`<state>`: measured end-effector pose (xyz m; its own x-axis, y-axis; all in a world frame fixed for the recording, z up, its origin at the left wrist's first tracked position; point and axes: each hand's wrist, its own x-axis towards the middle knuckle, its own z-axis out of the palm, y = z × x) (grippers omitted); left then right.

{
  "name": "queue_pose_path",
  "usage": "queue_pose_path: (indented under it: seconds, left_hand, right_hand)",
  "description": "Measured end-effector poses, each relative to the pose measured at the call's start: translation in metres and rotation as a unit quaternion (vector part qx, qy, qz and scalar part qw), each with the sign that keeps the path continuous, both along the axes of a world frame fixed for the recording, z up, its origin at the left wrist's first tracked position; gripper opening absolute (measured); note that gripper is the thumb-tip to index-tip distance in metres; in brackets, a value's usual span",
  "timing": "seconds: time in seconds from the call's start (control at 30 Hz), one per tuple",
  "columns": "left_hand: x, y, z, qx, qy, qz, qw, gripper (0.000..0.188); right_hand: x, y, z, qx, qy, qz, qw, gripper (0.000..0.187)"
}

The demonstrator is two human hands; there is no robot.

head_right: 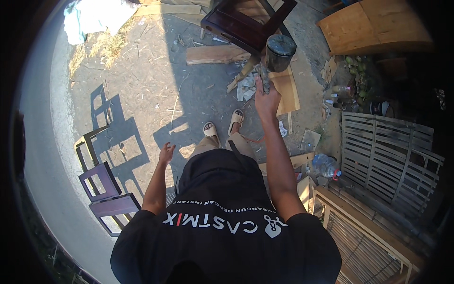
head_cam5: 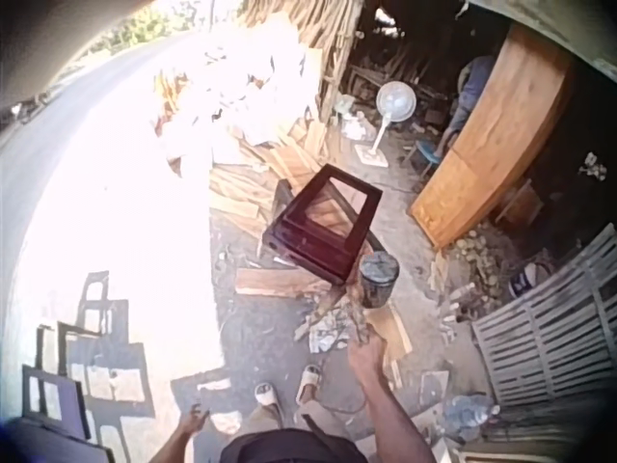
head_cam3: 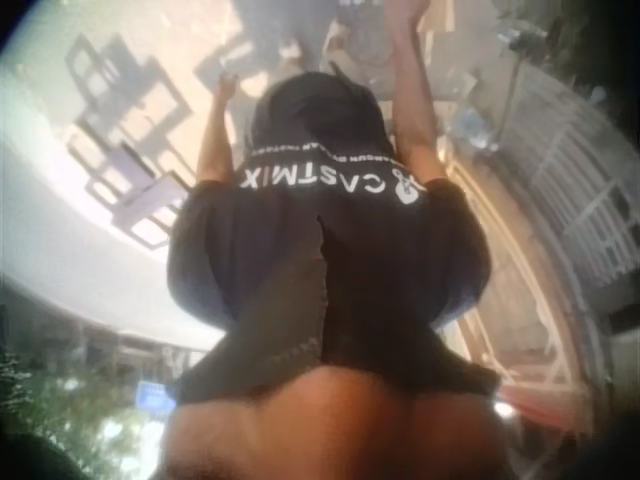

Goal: The person uses a spray gun to apply a finish to wooden frames, then picks up and inspects the frames, moving between different stacks of wood products in a workshop.

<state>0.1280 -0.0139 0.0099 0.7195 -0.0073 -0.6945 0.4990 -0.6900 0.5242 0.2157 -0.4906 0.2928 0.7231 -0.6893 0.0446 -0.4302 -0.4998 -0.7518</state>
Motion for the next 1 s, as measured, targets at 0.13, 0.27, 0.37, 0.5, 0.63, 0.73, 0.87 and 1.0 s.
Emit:
queue_pose_path:
  seconds: [0.13,0.27,0.37,0.5,0.63,0.73,0.87,1.0]
  left_hand:
    - [-0.030,-0.004,-0.003,0.000,0.039,0.025,0.999,0.071]
    - [-0.059,-0.001,-0.016,-0.003,0.053,0.056,0.997,0.070]
    - [-0.069,-0.004,-0.017,-0.011,0.043,0.084,0.995,0.070]
    - [-0.076,-0.004,-0.016,0.012,0.036,0.080,0.996,0.070]
    - [-0.087,-0.012,-0.025,-0.019,0.029,0.110,0.993,0.070]
    - [-0.068,-0.038,-0.022,-0.065,0.006,0.084,0.994,0.070]
    - [-0.020,-0.147,0.035,-0.125,-0.025,-0.078,0.989,0.073]
    - [0.020,-0.284,0.103,-0.262,-0.041,-0.337,0.903,0.072]
  right_hand:
    - [0.037,0.012,-0.023,-0.084,-0.099,0.082,0.988,0.041]
    - [0.086,0.052,-0.006,-0.050,-0.071,0.110,0.990,0.043]
    - [0.127,0.064,-0.006,-0.061,-0.068,0.160,0.983,0.043]
    - [0.149,0.075,0.014,-0.061,-0.043,0.180,0.981,0.040]
    - [0.128,0.062,0.020,0.023,-0.132,0.212,0.968,0.038]
    - [0.076,0.048,0.027,0.144,-0.108,0.196,0.964,0.037]
    - [-0.008,-0.001,0.062,0.306,-0.027,0.133,0.942,0.037]
    - [-0.076,-0.062,0.084,0.346,-0.029,0.075,0.935,0.038]
